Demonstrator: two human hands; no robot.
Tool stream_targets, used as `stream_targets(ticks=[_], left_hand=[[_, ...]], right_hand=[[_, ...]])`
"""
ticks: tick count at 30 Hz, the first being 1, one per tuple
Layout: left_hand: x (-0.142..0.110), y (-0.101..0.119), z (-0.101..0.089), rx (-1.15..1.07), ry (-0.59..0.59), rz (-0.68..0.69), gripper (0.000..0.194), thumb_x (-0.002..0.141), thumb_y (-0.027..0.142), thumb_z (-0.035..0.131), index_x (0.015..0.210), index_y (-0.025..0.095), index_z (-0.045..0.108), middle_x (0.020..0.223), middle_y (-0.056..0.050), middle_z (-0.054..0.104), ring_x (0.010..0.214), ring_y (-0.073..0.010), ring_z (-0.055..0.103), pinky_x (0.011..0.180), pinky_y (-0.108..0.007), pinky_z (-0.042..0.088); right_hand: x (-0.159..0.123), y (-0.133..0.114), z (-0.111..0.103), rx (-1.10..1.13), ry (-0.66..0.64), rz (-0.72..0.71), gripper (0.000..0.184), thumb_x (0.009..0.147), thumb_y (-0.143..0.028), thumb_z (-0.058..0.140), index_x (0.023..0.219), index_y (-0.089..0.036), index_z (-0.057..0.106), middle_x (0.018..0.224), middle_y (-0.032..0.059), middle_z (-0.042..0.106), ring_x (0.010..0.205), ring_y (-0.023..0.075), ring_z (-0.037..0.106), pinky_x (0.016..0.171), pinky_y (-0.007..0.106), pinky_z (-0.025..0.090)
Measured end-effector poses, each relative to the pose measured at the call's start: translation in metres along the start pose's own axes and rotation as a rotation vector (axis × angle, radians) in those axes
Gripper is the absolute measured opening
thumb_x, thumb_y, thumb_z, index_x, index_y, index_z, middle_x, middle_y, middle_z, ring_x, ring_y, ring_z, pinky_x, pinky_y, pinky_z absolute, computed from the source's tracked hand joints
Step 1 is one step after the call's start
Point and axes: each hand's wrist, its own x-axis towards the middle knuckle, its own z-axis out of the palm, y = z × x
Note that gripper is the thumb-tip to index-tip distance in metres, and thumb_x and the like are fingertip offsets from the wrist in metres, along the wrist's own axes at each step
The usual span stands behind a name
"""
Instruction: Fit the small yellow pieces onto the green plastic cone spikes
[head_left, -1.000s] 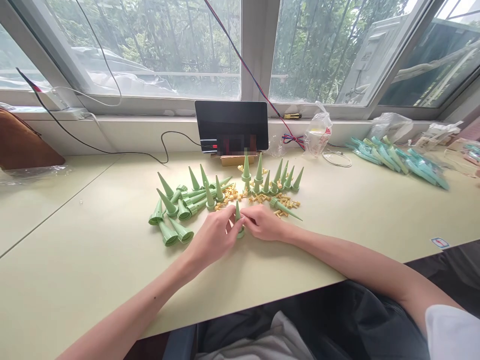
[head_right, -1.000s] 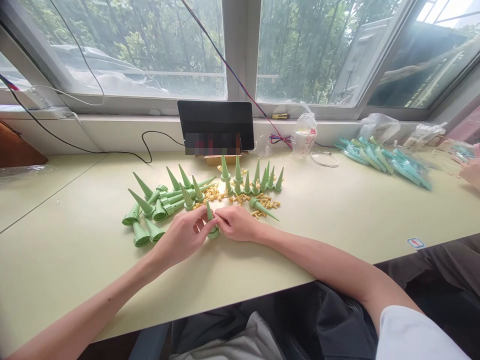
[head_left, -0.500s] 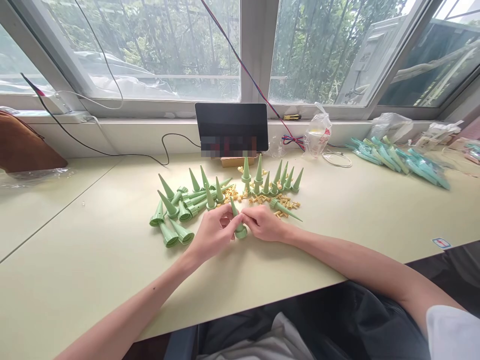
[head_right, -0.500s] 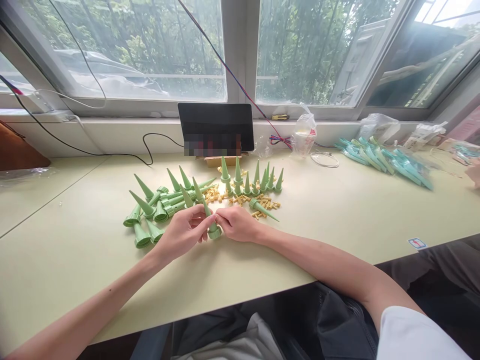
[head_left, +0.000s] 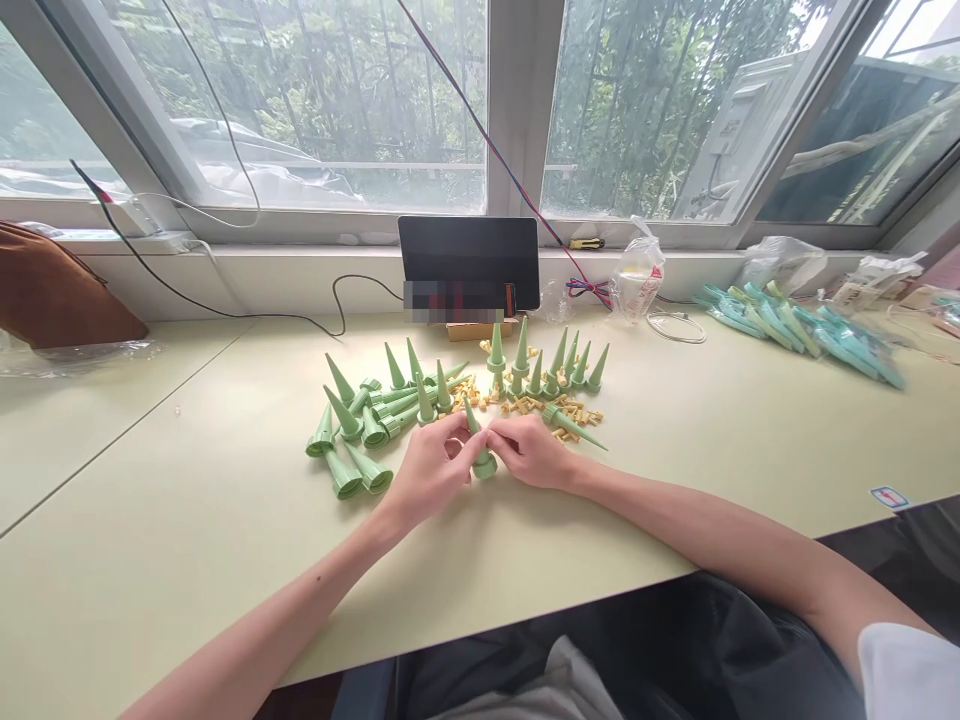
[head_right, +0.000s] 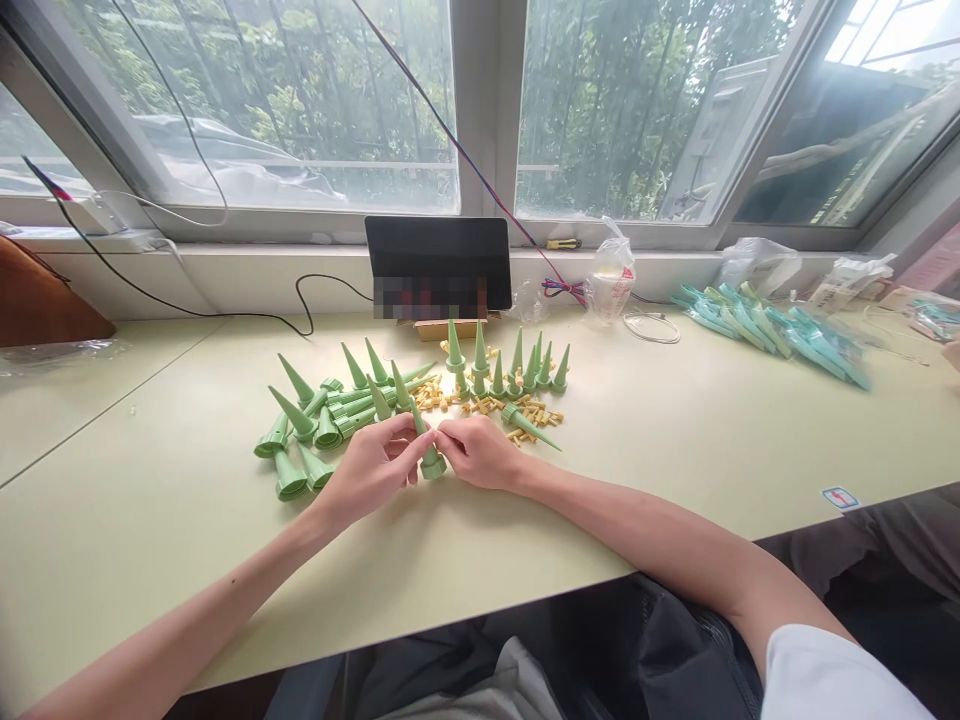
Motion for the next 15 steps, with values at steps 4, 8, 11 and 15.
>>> stream_targets(ticks=[4,8,11,15], left_hand=[[-0.0007,-0.0005,0.0022,0.014,0.037,0.026,0.028,0.089,0.039,0.055,0.071,0.018,0.049,0.062,0.003,0.052,0.046,-0.0095,0.054,0.043,-0.021,0.044],[-0.0007,-0.0013,0.0034,0.012,0.079,0.044,0.025,0.089,0.037,0.055,0.074,0.018,0.051,0.064,0.003,0.053,0.048,-0.0093,0.053,0.044,-0.021,0.043],[0.0000,-0.0007,0.0030,0.010,0.110,0.051,0.023,0.089,0.036,0.054,0.074,0.018,0.051,0.067,0.002,0.055,0.047,-0.0086,0.052,0.044,-0.021,0.041],[0.0006,0.0007,0.0021,-0.004,0.135,0.055,0.024,0.090,0.036,0.053,0.075,0.018,0.051,0.073,0.000,0.060,0.046,-0.0080,0.052,0.043,-0.021,0.042]], right_hand=[[0.0009,-0.0001,0.0000,0.026,0.029,0.026,0.035,0.096,-0.026,0.041,0.062,-0.019,0.036,0.055,-0.0055,0.035,0.050,0.0079,0.031,0.052,0.021,0.027],[0.0018,-0.0023,-0.0010,0.055,0.068,0.049,0.033,0.098,-0.030,0.042,0.068,-0.017,0.046,0.057,-0.0048,0.040,0.052,0.0082,0.034,0.052,0.021,0.029],[0.0020,-0.0049,-0.0020,0.065,0.082,0.068,0.030,0.098,-0.032,0.043,0.074,-0.016,0.051,0.059,-0.0042,0.043,0.052,0.0085,0.035,0.053,0.022,0.030],[0.0019,-0.0063,-0.0024,0.071,0.088,0.075,0.027,0.097,-0.030,0.044,0.076,-0.016,0.053,0.060,-0.0034,0.044,0.053,0.0090,0.036,0.053,0.022,0.030]])
